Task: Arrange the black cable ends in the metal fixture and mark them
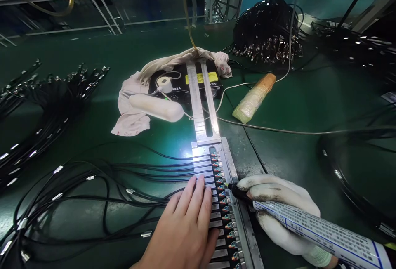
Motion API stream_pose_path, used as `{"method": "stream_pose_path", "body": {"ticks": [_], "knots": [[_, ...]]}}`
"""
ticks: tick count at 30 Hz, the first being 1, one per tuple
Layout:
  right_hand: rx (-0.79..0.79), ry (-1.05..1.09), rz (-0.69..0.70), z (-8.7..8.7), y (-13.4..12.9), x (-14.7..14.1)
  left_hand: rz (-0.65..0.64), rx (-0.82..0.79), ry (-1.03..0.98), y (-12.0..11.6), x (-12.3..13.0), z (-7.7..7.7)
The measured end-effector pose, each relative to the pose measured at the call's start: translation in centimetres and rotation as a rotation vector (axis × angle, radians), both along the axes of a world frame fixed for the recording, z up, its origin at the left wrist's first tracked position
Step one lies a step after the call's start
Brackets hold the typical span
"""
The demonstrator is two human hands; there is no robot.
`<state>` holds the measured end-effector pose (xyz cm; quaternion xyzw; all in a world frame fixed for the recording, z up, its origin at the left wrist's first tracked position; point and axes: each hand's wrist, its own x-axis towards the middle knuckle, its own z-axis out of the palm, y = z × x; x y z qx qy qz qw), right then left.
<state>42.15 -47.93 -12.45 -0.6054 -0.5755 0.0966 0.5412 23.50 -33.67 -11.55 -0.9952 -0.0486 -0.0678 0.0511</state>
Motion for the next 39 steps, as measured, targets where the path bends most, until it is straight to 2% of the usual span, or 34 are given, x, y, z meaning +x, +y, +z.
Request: {"method": "stream_pose_path", "body": {"ticks": [13, 39], "knots": [[0.012, -0.008, 0.021, 0.09, -0.06, 0.14, 0.003, -0.017, 0.003, 0.03, 0.13, 0.55], [0.006, 0.032, 0.030, -0.77, -0.15, 0.40, -0.001, -0.019, -0.012, -0.04, 0.08, 0.27]]}}
